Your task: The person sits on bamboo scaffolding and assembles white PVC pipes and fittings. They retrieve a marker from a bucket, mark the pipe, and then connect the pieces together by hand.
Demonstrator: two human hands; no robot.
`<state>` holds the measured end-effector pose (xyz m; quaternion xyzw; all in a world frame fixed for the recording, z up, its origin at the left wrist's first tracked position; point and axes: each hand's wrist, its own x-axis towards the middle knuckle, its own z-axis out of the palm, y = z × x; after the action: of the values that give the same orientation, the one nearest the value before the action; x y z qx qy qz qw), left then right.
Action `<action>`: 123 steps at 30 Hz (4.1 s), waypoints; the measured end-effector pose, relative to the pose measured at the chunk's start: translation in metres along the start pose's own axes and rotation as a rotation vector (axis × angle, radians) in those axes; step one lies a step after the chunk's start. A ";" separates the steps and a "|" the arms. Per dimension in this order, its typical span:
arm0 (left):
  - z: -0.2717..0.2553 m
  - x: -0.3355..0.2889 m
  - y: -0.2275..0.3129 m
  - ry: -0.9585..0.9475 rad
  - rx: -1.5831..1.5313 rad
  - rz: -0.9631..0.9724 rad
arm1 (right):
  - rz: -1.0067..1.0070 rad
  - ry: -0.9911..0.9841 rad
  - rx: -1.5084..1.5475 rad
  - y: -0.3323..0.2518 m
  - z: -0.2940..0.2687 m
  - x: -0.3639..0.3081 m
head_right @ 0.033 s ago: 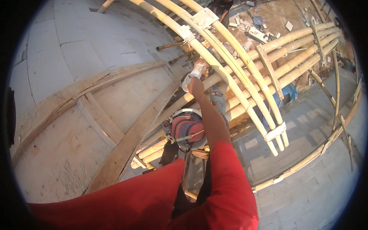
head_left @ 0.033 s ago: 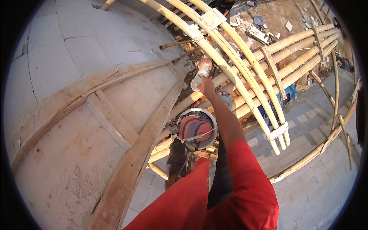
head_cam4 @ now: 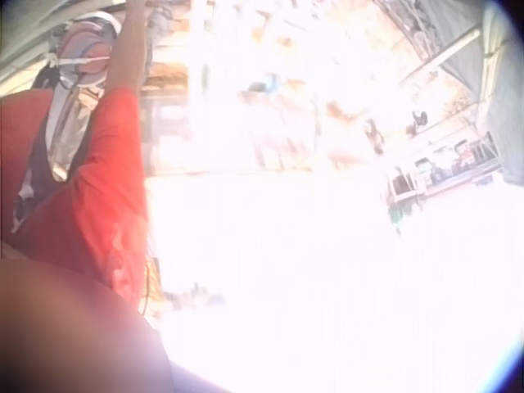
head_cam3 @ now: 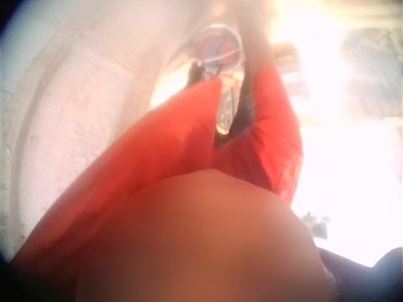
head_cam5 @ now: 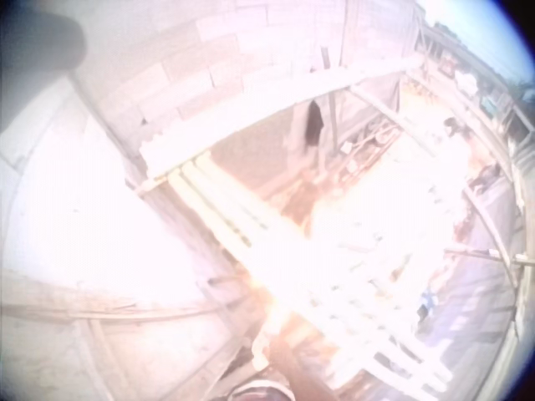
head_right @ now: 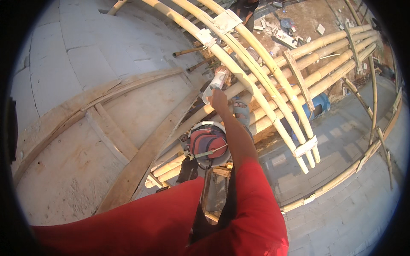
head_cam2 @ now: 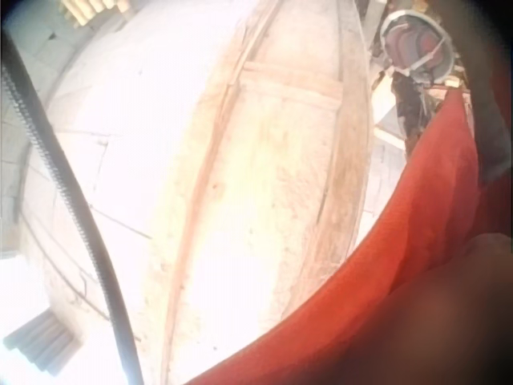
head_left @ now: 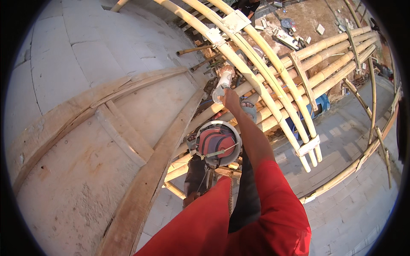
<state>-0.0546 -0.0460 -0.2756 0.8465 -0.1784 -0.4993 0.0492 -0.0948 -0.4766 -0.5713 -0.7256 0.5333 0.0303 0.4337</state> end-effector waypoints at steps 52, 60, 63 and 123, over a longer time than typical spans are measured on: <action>0.008 0.175 0.056 -0.110 -0.991 -0.374 | 0.225 0.002 -0.531 0.118 0.119 0.139; 0.009 0.179 0.051 -0.109 -0.944 -0.394 | 0.185 -0.121 -0.562 0.113 0.095 0.143; 0.006 0.179 0.055 -0.112 -0.918 -0.377 | 0.267 0.118 -0.263 0.122 0.086 0.140; -0.182 -0.071 0.075 -0.861 -0.032 0.447 | 0.595 1.738 2.235 -0.302 0.284 -0.869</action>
<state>0.0519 -0.1079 -0.1068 0.5030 -0.3525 -0.7840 0.0900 -0.1068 0.3772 -0.1272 0.3332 0.4961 -0.7491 0.2858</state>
